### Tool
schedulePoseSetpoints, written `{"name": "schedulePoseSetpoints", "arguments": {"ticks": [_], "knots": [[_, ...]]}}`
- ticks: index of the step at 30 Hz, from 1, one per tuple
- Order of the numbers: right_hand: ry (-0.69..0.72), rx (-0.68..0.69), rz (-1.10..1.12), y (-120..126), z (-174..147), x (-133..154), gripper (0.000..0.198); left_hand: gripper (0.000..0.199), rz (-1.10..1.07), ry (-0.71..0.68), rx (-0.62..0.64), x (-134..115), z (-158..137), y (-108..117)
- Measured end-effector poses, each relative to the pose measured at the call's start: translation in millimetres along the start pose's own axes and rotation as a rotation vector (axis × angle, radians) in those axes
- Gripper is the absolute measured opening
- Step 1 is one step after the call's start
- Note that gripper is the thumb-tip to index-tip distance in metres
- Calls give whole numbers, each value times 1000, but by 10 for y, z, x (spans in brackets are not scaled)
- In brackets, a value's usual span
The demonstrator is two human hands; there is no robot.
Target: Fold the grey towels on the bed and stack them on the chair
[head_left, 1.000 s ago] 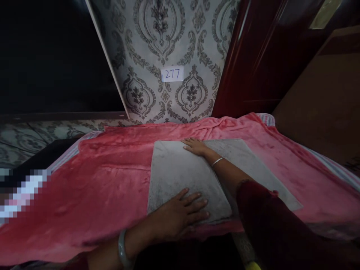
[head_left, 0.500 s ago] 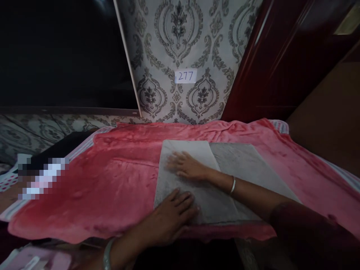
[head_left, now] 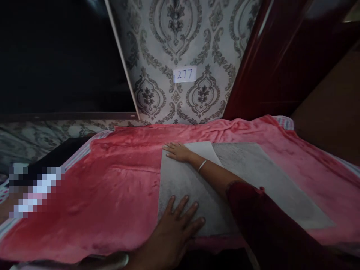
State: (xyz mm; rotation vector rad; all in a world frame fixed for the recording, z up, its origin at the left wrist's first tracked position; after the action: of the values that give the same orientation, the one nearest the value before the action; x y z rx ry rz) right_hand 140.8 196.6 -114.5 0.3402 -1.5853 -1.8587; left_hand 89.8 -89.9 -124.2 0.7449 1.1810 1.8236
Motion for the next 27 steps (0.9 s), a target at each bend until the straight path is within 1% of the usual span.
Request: {"name": "schedulePoseSetpoints", "arguments": {"ticks": [3, 6, 8, 10, 13, 14, 16, 19, 20, 23, 25, 27], "knots": [[-111, 12, -40, 66, 104, -73, 57, 75, 21, -2, -51, 24, 16, 2], [-206, -33, -82, 201, 87, -102, 59, 77, 67, -32, -91, 37, 28, -19], [-239, -89, -108, 304, -42, -113, 62, 76, 102, -46, -112, 55, 29, -52], [-246, -123, -125, 383, -292, -140, 64, 73, 125, -58, -148, 73, 29, -74], [-256, -116, -144, 462, -872, -272, 63, 70, 128, -75, -178, 89, 31, -87], [-276, -113, -150, 494, -1106, -354, 62, 70, 121, -82, -178, 90, 36, -83], [-360, -113, -172, 573, -1613, -581, 60, 71, 110, -90, -182, 93, 50, -54], [-578, -127, -233, 735, -2433, -1026, 59, 69, 116, -106, -228, 83, 77, 18], [-678, -157, -249, 815, -2715, -1181, 59, 68, 122, -107, -242, 81, 85, 34], [-993, -322, -246, 1088, -3518, -1553, 61, 67, 115, -107, -257, 77, 96, 33], [-1133, -404, -224, 1228, -3915, -1686, 62, 66, 95, -95, -240, 90, 94, 12], [-1196, -428, -199, 1314, -4147, -1755, 59, 64, 64, -79, -210, 116, 93, 13]]}}
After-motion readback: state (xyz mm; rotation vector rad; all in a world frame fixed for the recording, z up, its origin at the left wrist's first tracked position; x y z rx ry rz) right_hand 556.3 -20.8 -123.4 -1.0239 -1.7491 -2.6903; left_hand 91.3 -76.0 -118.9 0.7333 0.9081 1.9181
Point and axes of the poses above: each hand's wrist, its own z-axis towards the middle knuckle, its own y-axis out of the back of the hand, x = y × z, the point moved 8 cm from there along z, towards the middle knuckle, and after that the axes turned 11 degrees about -x, right-handed, at the moved point
